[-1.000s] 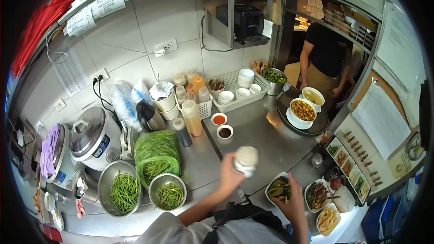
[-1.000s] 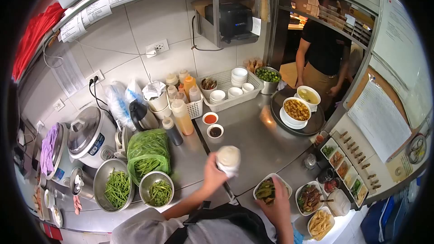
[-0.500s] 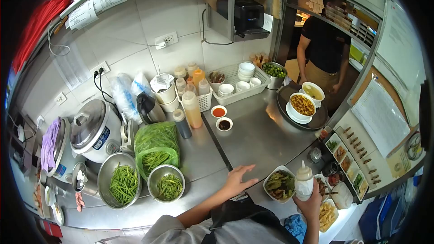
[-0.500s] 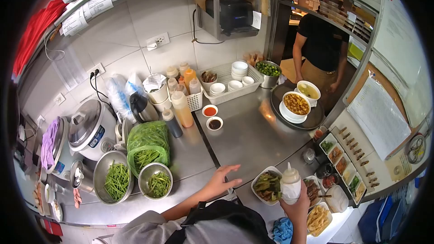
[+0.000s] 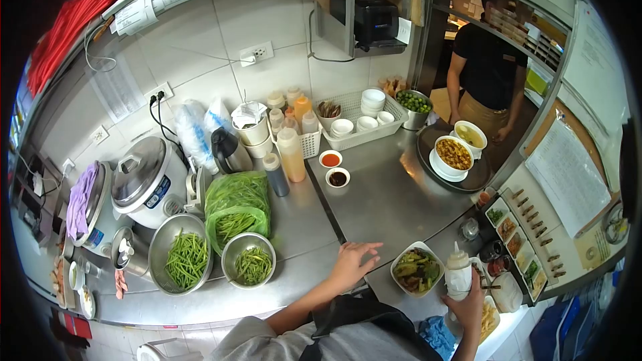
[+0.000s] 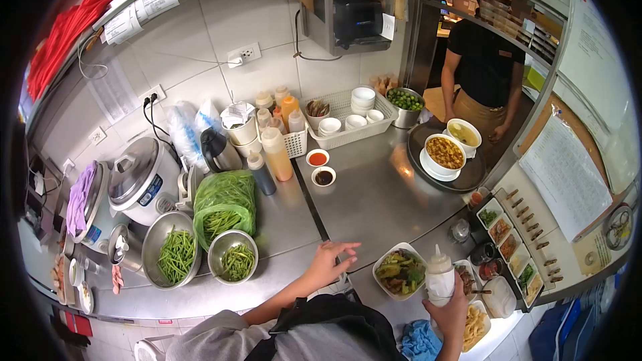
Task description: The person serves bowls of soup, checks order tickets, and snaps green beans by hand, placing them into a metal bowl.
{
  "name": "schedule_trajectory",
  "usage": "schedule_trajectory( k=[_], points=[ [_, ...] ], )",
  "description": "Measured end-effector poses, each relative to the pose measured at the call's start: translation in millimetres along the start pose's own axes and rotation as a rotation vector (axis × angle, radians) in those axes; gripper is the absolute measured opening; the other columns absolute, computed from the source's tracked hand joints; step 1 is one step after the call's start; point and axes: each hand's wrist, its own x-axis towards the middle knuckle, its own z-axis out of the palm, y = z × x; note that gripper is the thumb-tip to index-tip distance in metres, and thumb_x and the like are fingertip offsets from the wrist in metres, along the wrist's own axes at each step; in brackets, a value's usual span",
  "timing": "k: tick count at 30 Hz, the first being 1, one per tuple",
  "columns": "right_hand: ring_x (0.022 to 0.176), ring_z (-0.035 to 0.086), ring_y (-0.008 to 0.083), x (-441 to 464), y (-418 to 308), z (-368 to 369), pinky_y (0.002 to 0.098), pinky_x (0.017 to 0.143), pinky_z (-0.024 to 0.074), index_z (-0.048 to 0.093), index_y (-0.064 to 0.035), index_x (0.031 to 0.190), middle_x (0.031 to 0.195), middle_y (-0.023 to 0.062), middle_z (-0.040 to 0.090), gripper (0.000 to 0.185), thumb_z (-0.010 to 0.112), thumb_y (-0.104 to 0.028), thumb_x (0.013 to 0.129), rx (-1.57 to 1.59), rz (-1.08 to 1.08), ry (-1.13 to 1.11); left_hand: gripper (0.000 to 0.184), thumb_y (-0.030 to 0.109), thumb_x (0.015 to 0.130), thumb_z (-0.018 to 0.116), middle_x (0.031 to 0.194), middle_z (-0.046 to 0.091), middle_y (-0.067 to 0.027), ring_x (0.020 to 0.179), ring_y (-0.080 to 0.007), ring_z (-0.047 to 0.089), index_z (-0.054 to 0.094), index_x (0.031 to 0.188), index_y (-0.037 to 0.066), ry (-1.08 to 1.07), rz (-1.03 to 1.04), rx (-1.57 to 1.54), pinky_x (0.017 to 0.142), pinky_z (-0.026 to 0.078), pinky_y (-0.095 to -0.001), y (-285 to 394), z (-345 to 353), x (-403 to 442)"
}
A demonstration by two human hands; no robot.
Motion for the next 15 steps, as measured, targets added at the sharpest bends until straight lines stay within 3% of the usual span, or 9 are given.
schedule_trajectory(
  k=[4, 15],
  points=[
    [0.101, 0.063, 0.0400, -2.9, 6.7, -3.6, 0.0443, 0.086, 0.0506, 0.042, -0.0036, 0.134, 0.109, 0.0218, 0.065, 0.096, 0.086, -0.016, 0.049, -0.005, 0.046, -0.067, 0.034, 0.021, 0.087, 0.065, 0.096, 0.067, -0.0036, 0.098, -0.0227, 0.061, 0.062, 0.120, 0.017, 0.016, -0.032, 0.029, 0.103, 0.033, -0.0490, -6.8, -3.0, -8.5],
    [0.101, 0.063, 0.0398, -11.4, 25.8, -4.9, 0.0443, 0.087, 0.0503, 0.046, -0.0037, 0.131, 0.107, 0.0229, 0.065, 0.096, 0.087, -0.021, 0.046, -0.070, 0.029, -0.188, 0.031, 0.021, 0.088, 0.064, 0.093, 0.066, -0.0048, 0.097, -0.0238, 0.061, 0.063, 0.118, 0.016, 0.015, -0.043, 0.071, 0.102, 0.033, -0.0495, -6.1, -2.1, -21.7]
  ],
)
